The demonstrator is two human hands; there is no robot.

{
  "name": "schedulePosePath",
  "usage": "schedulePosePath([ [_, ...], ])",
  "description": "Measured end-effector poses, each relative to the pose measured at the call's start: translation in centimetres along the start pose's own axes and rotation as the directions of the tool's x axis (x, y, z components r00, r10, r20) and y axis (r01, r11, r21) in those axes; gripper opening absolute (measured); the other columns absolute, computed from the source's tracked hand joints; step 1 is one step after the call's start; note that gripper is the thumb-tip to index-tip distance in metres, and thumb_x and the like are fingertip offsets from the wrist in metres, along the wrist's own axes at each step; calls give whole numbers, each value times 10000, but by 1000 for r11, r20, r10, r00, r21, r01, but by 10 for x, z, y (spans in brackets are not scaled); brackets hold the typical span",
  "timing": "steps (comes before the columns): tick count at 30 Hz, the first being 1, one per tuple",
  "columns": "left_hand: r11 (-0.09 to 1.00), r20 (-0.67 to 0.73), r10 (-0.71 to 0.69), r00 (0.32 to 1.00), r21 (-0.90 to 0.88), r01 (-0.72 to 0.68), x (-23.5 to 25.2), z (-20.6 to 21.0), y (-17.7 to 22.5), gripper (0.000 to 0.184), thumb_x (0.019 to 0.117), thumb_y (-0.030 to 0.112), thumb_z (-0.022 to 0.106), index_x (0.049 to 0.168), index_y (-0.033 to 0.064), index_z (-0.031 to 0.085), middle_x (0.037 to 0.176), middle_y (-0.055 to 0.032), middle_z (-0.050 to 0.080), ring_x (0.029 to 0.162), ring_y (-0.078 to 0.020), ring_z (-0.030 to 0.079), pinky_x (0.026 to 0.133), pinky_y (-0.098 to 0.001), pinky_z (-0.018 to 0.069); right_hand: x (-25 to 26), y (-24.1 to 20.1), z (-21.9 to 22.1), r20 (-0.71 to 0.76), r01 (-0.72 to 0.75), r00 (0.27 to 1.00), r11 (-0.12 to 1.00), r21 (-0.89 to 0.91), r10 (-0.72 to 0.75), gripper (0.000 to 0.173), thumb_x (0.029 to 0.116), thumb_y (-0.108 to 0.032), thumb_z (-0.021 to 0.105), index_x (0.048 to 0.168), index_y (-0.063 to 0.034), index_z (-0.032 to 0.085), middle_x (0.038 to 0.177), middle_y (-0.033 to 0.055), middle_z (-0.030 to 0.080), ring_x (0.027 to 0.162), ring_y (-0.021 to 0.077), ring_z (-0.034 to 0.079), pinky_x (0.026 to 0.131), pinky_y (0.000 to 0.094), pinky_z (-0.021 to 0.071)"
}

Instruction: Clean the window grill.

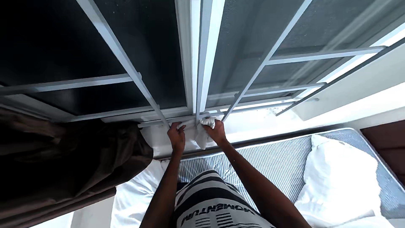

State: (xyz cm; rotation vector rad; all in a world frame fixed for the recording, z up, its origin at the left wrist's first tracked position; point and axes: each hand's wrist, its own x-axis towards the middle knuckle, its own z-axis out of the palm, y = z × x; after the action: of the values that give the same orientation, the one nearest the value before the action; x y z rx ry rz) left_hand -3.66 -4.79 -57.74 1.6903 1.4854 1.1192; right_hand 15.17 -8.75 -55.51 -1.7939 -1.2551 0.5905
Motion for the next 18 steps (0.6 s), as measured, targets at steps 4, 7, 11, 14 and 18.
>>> schedulePosePath([
  [4,994,-161,79,984,-63,-90,-25,-2,19,168,956,65,704,1117,20,683,1002,-143,726,856,-244,711,792,-428,598,-22,-38,-13,-59,54,997,998,-20,-55,162,904,-138,772,981,1,740,879,208,716,823,376,704,753,589,549],
  [7,990,-118,80,990,-107,-93,-32,8,25,162,957,89,705,1101,18,687,982,-119,717,835,-185,695,771,-374,591,-35,-35,-4,-91,78,993,997,-11,-78,229,926,-136,753,1131,-39,725,939,172,738,836,326,726,744,558,576],
  [11,992,77,126,989,-21,-125,-37,6,24,343,1049,183,582,1360,38,577,1283,-174,650,1099,-284,679,951,-473,563,-31,-22,-9,94,163,985,959,-230,-145,513,826,68,726,1326,-38,674,1238,172,712,1061,378,708,874,611,566],
  [14,992,124,122,985,-8,-122,-25,7,38,370,1055,235,579,1370,43,565,1271,-179,641,1068,-298,674,915,-487,566,-20,6,-33,143,346,938,868,-357,-315,542,764,30,806,1282,-104,718,1291,97,711,1060,341,721,824,590,590],
  [18,985,180,157,971,37,-166,-19,-4,39,301,1046,189,597,1296,25,627,1255,-184,649,1046,-319,682,900,-491,573,-28,11,-22,102,319,948,892,-319,-303,504,770,51,774,1260,-50,717,1257,127,716,1035,323,729,829,565,597],
])
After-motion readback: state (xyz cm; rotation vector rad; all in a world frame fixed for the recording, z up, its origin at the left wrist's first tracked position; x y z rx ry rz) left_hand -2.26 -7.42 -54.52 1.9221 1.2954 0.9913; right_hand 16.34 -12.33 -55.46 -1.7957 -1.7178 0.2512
